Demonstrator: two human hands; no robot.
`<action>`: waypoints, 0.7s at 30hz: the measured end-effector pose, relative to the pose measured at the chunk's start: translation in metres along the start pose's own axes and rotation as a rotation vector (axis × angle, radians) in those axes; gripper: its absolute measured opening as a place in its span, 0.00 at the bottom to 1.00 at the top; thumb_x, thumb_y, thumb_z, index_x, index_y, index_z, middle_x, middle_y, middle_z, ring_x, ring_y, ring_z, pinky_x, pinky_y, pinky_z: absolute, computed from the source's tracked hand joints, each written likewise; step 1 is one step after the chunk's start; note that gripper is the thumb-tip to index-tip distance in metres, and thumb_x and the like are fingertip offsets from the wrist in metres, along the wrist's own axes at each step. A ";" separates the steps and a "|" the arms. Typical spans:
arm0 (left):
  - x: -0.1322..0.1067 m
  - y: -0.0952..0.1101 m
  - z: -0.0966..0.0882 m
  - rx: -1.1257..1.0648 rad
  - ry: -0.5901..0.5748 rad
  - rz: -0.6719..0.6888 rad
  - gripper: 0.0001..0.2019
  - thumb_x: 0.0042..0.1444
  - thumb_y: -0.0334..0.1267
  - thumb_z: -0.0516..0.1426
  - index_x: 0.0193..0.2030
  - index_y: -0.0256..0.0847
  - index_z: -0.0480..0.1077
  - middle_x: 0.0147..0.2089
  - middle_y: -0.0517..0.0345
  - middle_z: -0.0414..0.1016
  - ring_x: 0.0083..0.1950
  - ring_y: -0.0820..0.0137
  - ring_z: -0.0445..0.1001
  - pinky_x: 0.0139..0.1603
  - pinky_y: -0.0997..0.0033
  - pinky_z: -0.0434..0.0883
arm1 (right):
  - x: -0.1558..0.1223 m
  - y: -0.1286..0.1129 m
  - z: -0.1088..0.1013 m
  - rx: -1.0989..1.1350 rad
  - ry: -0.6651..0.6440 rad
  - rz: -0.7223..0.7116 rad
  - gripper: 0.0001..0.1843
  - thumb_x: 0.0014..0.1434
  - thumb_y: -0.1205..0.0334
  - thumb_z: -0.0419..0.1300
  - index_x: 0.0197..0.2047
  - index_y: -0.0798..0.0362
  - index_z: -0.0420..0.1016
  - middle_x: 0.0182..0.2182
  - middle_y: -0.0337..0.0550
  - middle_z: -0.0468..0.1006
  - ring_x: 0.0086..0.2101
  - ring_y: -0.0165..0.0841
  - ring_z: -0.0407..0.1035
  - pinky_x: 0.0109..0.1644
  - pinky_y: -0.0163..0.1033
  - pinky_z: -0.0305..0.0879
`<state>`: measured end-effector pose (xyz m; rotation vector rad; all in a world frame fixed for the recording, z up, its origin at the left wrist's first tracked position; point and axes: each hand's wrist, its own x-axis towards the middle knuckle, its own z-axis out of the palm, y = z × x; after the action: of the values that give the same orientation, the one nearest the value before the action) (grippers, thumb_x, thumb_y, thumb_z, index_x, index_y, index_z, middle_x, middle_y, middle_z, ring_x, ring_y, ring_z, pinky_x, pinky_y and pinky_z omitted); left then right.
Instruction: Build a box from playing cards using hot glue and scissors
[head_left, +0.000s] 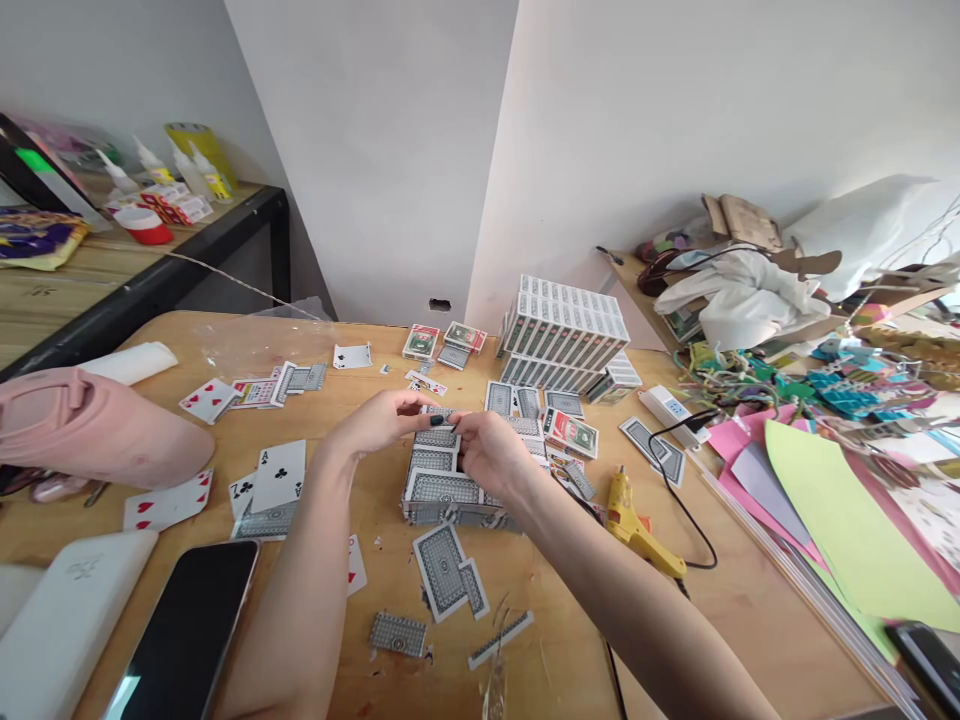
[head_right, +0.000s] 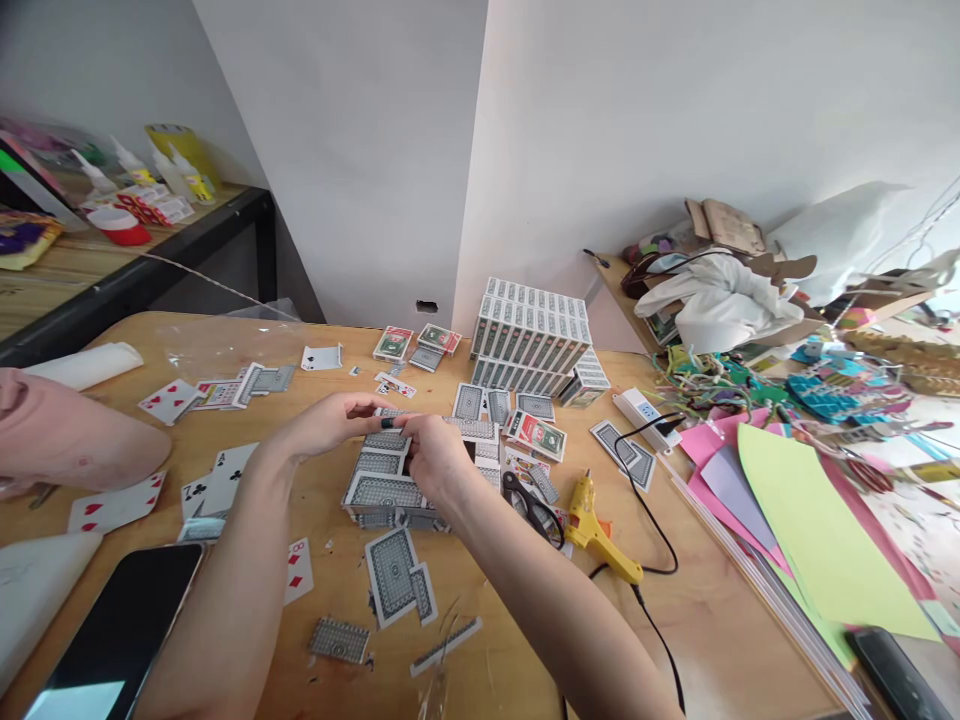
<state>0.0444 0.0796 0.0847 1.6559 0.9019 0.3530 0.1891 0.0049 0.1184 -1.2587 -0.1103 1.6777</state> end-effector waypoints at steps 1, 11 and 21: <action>0.000 0.000 0.000 -0.006 0.000 -0.003 0.24 0.44 0.55 0.58 0.44 0.40 0.72 0.41 0.55 0.74 0.43 0.64 0.70 0.44 0.66 0.64 | -0.001 0.000 0.000 -0.005 -0.006 -0.002 0.09 0.35 0.76 0.50 0.19 0.55 0.66 0.13 0.34 0.65 0.19 0.27 0.59 0.25 0.33 0.54; 0.002 0.000 0.002 0.066 0.051 -0.006 0.25 0.44 0.57 0.57 0.42 0.39 0.72 0.38 0.54 0.74 0.40 0.64 0.70 0.40 0.66 0.64 | -0.002 -0.006 -0.006 -0.090 -0.094 0.023 0.07 0.37 0.75 0.52 0.21 0.56 0.67 0.16 0.35 0.67 0.20 0.26 0.60 0.27 0.33 0.54; 0.000 0.005 0.005 0.072 0.065 -0.004 0.25 0.44 0.57 0.58 0.41 0.39 0.72 0.36 0.54 0.74 0.39 0.64 0.70 0.40 0.66 0.64 | 0.001 -0.001 -0.012 -0.181 -0.112 -0.031 0.10 0.35 0.73 0.53 0.25 0.56 0.68 0.16 0.34 0.65 0.21 0.27 0.59 0.28 0.35 0.57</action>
<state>0.0495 0.0761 0.0877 1.7162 0.9762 0.3767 0.1991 0.0008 0.1132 -1.2877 -0.3540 1.7418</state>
